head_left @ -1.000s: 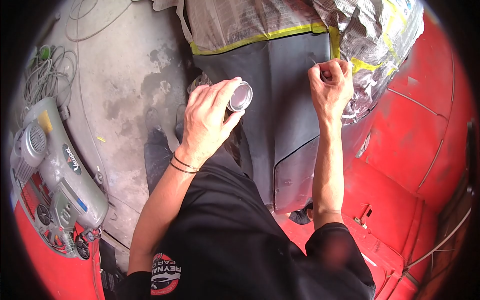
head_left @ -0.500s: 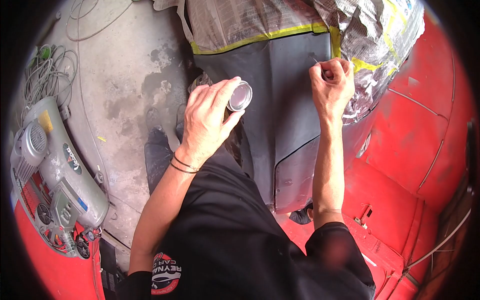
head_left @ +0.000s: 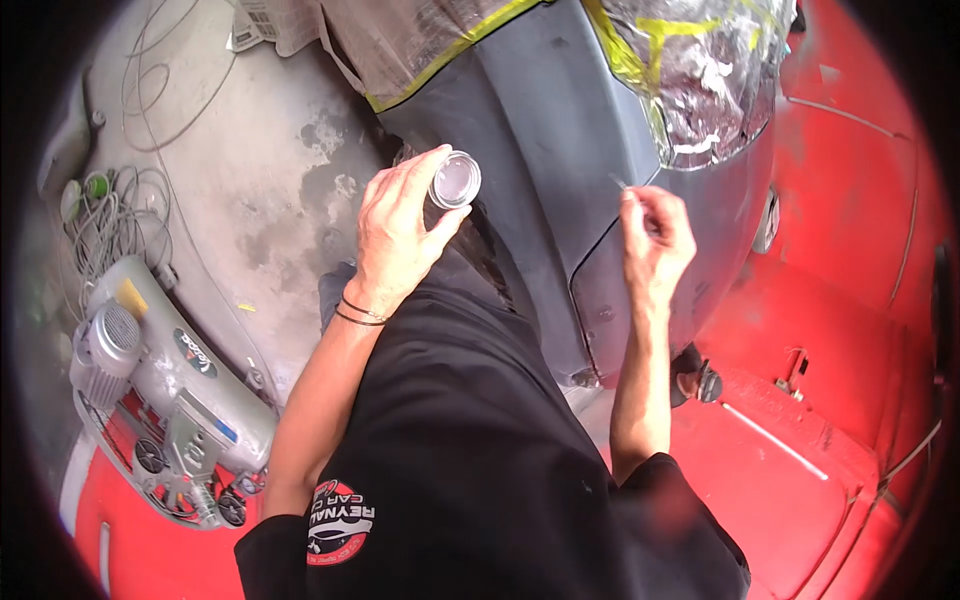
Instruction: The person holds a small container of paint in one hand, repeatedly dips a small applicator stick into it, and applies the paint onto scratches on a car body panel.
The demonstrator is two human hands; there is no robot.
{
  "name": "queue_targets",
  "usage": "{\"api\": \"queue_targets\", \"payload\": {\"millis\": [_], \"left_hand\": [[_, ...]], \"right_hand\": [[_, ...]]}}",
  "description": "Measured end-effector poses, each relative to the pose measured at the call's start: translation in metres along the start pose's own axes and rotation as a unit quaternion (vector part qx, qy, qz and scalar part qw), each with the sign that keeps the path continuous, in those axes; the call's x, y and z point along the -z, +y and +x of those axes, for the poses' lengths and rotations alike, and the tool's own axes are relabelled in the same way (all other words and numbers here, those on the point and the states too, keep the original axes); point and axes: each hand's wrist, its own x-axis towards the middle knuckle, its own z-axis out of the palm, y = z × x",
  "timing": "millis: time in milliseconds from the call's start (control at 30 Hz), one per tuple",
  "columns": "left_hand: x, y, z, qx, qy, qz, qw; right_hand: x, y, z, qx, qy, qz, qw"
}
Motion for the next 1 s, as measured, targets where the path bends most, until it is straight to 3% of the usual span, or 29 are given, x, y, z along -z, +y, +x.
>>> {"api": "queue_targets", "payload": {"millis": [300, 500, 767, 1000], "left_hand": [[0.0, 0.024, 0.012, -0.062, -0.058, -0.018, 0.996], [0.003, 0.028, 0.004, -0.065, -0.059, -0.013, 0.996], [-0.013, 0.029, -0.008, -0.048, -0.079, -0.01, 0.996], [-0.028, 0.044, 0.0, -0.075, -0.115, 0.009, 0.991]], "right_hand": [[-0.001, -0.035, -0.055, -0.082, -0.084, 0.018, 0.993], [-0.008, -0.048, -0.065, -0.054, -0.074, 0.028, 0.995], [-0.01, -0.042, -0.084, -0.11, -0.056, 0.081, 0.989], [-0.017, -0.04, -0.091, -0.051, -0.023, 0.144, 0.988]]}}
